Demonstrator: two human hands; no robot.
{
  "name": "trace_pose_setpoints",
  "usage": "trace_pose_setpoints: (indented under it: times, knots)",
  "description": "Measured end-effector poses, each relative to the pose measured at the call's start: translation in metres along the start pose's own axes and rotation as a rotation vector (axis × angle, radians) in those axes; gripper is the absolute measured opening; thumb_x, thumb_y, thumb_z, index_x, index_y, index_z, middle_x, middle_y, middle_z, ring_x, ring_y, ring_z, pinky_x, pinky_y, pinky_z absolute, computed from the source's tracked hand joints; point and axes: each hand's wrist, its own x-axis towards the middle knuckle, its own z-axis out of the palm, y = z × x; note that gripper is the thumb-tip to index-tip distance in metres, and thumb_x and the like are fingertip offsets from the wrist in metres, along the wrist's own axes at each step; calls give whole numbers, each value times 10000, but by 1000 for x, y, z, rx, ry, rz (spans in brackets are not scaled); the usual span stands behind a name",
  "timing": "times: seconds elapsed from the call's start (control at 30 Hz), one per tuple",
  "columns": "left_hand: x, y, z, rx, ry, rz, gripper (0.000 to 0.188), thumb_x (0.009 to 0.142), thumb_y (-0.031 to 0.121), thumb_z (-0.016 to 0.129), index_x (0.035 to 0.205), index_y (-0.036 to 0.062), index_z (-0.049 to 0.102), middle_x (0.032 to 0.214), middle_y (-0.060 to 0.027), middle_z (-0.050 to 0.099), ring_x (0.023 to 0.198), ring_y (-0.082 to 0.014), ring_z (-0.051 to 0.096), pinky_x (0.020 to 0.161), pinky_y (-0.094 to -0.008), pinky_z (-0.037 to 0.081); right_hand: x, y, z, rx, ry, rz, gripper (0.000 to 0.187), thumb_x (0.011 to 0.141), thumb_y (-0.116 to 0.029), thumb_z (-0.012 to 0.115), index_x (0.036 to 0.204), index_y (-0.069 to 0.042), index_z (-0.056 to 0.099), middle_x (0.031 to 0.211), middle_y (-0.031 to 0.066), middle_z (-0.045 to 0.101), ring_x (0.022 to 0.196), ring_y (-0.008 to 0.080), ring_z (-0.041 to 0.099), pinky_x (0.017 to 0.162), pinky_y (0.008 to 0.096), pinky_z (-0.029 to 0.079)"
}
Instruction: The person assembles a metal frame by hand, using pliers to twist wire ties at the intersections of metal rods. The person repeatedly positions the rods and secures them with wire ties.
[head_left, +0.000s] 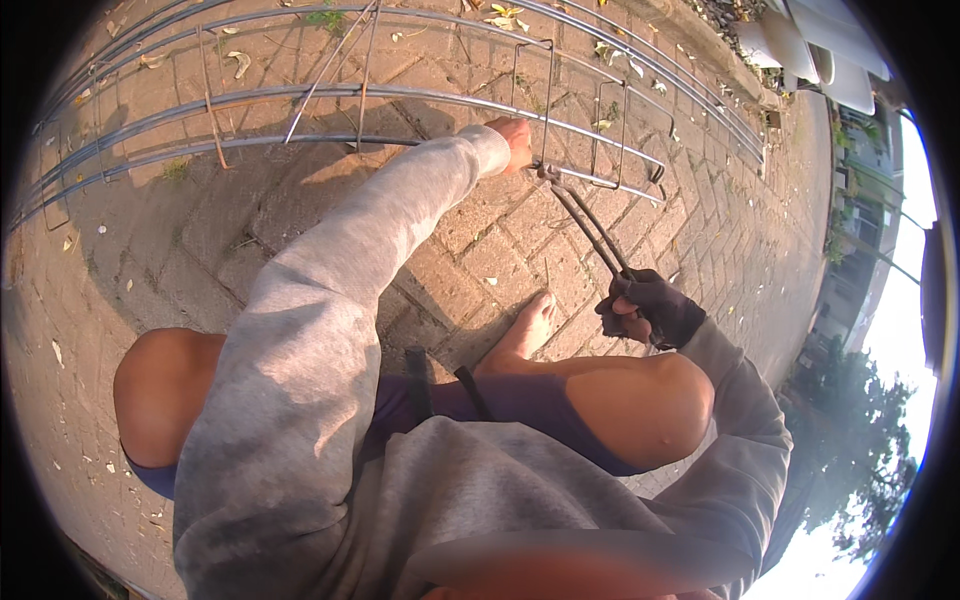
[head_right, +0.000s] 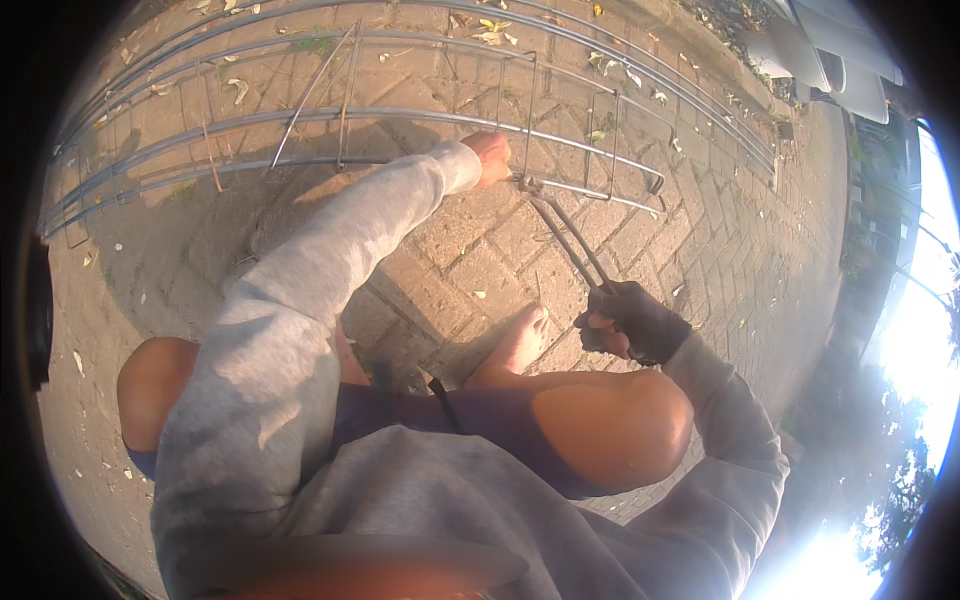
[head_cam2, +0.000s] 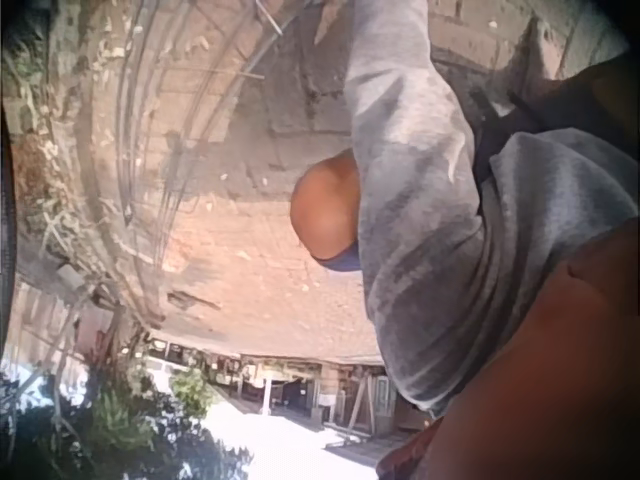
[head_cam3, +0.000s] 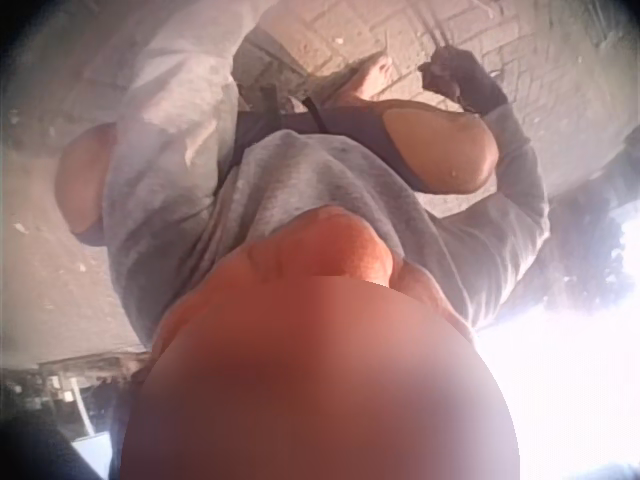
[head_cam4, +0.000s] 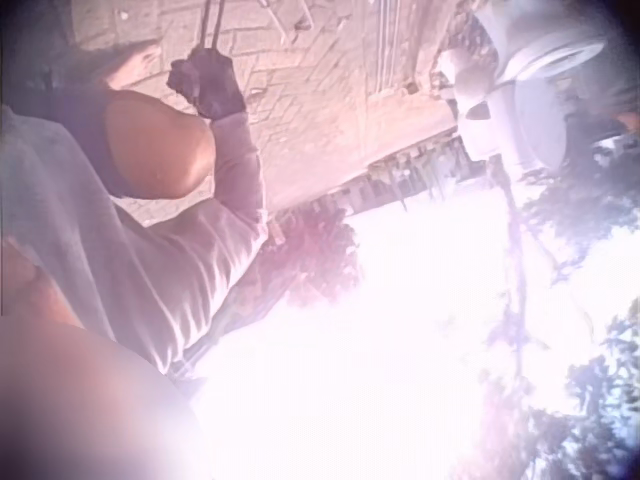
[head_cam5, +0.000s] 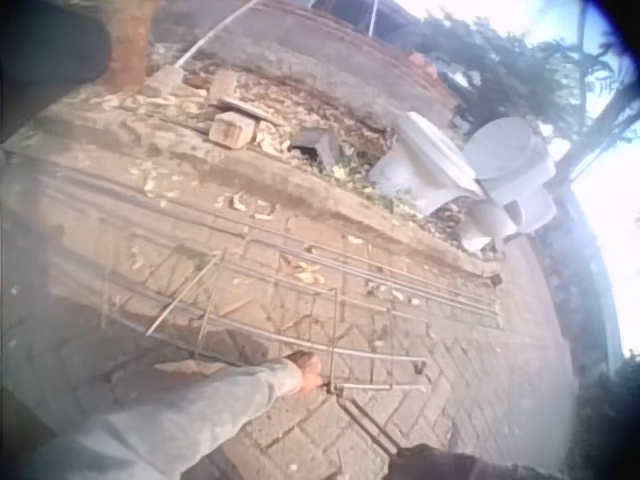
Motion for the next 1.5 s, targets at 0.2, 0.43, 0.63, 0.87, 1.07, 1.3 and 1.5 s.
trace_pose_setpoints:
  times: [0.2,0.43,0.63,0.87,1.07,1.3,1.5]
  knots:
    - [14,-10,8,85,66,112,307,906,280,704,987,-10,761,1002,-232,744,948,-359,730,843,-455,557,-25,-13,18,-1343,609,-65,477,967,-444,648,987,33,651,848,238,685,741,421,692,780,551,545]
    - [9,-11,10,14,149,104,308,882,286,734,900,-21,740,864,-224,723,816,-334,708,751,-451,521,-11,12,23,-1080,774,137,362,935,-435,655,1010,-100,771,971,174,718,940,398,698,828,505,534]
    - [-10,-6,0,50,137,135,304,895,278,716,857,-24,693,810,-209,693,809,-325,688,761,-459,504,7,34,-26,-1014,696,75,392,952,-451,624,1003,-92,771,947,174,739,934,392,696,832,501,531]
    - [-21,-1,4,97,180,133,281,910,248,701,817,-14,658,732,-173,647,729,-300,646,721,-452,493,19,50,-72,-1009,600,-62,330,970,-409,626,1002,-116,776,907,170,729,912,389,693,821,506,535]
    - [-12,-8,4,107,183,155,272,874,227,732,778,-15,653,699,-168,620,675,-283,609,691,-451,479,23,54,-86,-1009,574,-86,308,958,-412,636,1023,-152,787,933,156,733,922,373,698,828,496,538]
    - [-8,-9,1,67,208,189,311,840,278,751,759,-16,688,717,-203,668,751,-330,684,734,-454,506,6,36,-60,-1185,739,-35,301,926,-450,637,1010,-225,819,944,108,730,987,332,687,844,509,533]
    - [-12,-3,0,111,108,92,304,902,304,722,945,2,726,958,-215,725,944,-355,705,852,-472,523,-2,43,-27,-1135,658,-71,698,721,-234,875,1312,-99,530,1099,162,664,1023,380,665,854,543,533]
